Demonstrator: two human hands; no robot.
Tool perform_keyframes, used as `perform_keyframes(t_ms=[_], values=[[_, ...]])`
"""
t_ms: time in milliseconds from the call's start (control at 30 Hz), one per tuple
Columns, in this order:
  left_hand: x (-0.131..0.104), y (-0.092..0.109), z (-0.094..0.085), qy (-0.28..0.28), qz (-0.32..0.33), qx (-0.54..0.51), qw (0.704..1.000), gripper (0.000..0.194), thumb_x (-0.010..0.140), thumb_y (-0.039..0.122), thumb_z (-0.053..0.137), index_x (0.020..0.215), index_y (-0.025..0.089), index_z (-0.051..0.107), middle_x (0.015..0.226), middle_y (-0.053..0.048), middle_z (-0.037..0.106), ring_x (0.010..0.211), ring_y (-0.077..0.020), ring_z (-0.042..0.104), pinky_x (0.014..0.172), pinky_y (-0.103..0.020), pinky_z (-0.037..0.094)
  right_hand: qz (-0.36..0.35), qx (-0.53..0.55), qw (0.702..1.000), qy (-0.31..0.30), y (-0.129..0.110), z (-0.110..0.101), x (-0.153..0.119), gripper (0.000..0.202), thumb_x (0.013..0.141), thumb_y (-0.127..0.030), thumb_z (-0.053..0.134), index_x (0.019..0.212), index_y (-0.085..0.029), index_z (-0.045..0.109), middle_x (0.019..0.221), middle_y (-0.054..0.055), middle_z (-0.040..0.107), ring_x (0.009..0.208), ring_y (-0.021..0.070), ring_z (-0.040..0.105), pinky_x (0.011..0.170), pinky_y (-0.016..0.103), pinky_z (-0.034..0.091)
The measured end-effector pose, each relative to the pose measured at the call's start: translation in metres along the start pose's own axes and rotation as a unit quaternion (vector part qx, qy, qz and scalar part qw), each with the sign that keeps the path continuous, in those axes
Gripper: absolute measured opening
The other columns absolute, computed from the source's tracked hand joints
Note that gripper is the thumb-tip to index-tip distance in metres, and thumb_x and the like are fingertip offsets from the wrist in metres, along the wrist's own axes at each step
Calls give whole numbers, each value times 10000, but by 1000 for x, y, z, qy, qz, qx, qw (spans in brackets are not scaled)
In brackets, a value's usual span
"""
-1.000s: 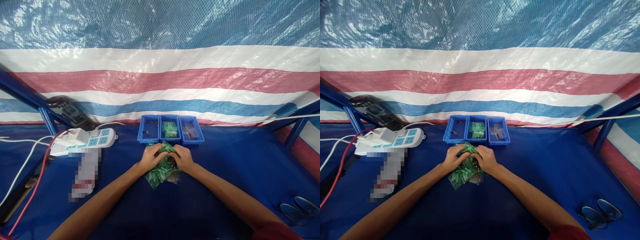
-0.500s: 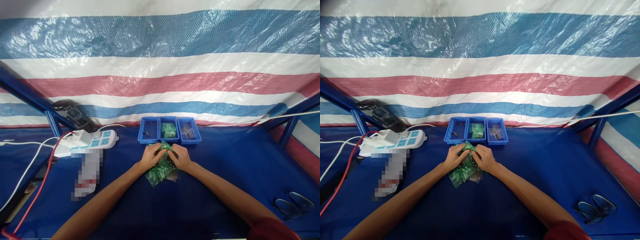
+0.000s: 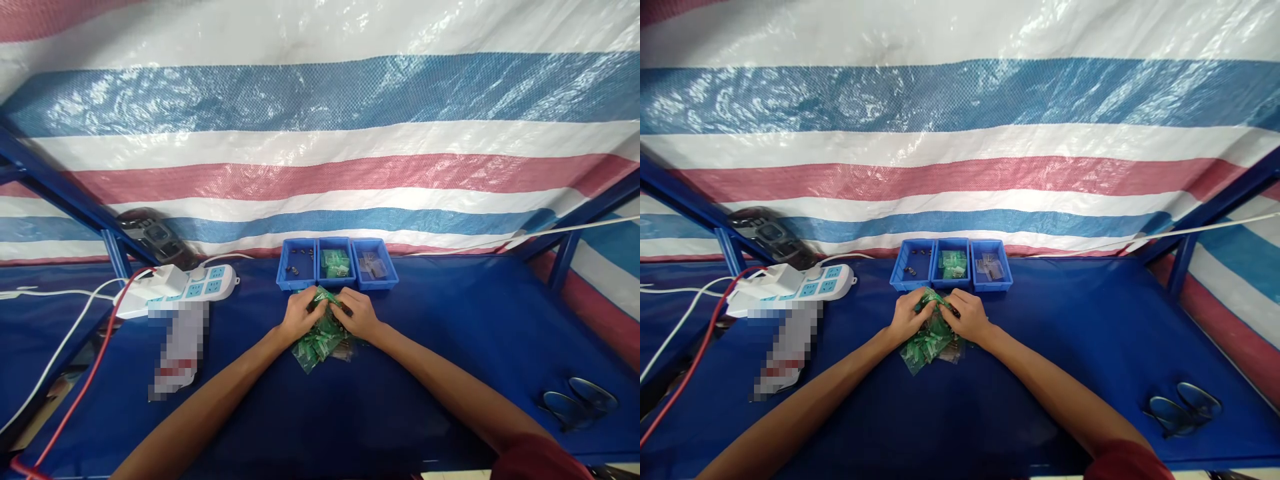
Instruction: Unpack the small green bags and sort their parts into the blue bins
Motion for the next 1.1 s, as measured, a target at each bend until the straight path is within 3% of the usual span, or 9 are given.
perform_keyframes(t_ms=[233,400,633,767,900,1100], values=[[1,0,-6,23,-7,-36,999,193,873,297,507,752,165,582,675,-20,601,613,-133,566,597,-242,443,13,15,1000,11,6,-3,0,237,908,-342,469,761,-177,553,631,15,471,549,139,454,520,267,374],[3,-2,0,-3,-8,-87,996,185,860,325,532,795,164,596,716,-37,625,649,-143,578,619,-254,459,27,39,998,30,7,-7,-1,228,941,-260,385,821,-171,557,641,27,484,558,144,469,528,273,383],[4,-10,4,-27,-39,-84,995,236,866,312,504,691,157,538,602,0,532,538,-106,491,536,-229,397,33,54,998,0,7,-4,0,244,926,-228,408,710,-183,513,622,22,455,551,138,443,518,280,371],[4,-9,2,-13,-31,-49,998,265,859,297,502,632,161,488,558,13,473,507,-96,446,511,-226,368,27,61,998,0,6,-5,1,175,912,-200,431,793,-173,556,665,38,501,583,144,474,540,281,393],[3,-2,6,-30,9,-59,998,271,883,304,482,661,161,541,585,-12,545,536,-113,515,531,-232,409,30,69,997,12,7,-5,1,122,901,-219,470,927,-157,572,721,53,536,584,143,493,534,277,410],[2,-1,-2,14,19,-43,999,234,883,337,510,812,161,646,672,-30,669,569,-130,613,538,-219,453,42,44,998,16,12,-2,1,191,928,-275,443,850,-166,579,652,30,509,545,135,465,505,270,376]])
Point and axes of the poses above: each hand's wrist, its own x-axis towards the middle knuckle, its own z-axis out of the palm, y = z × x, the point moved 9 cm from there along x, towards the middle knuckle
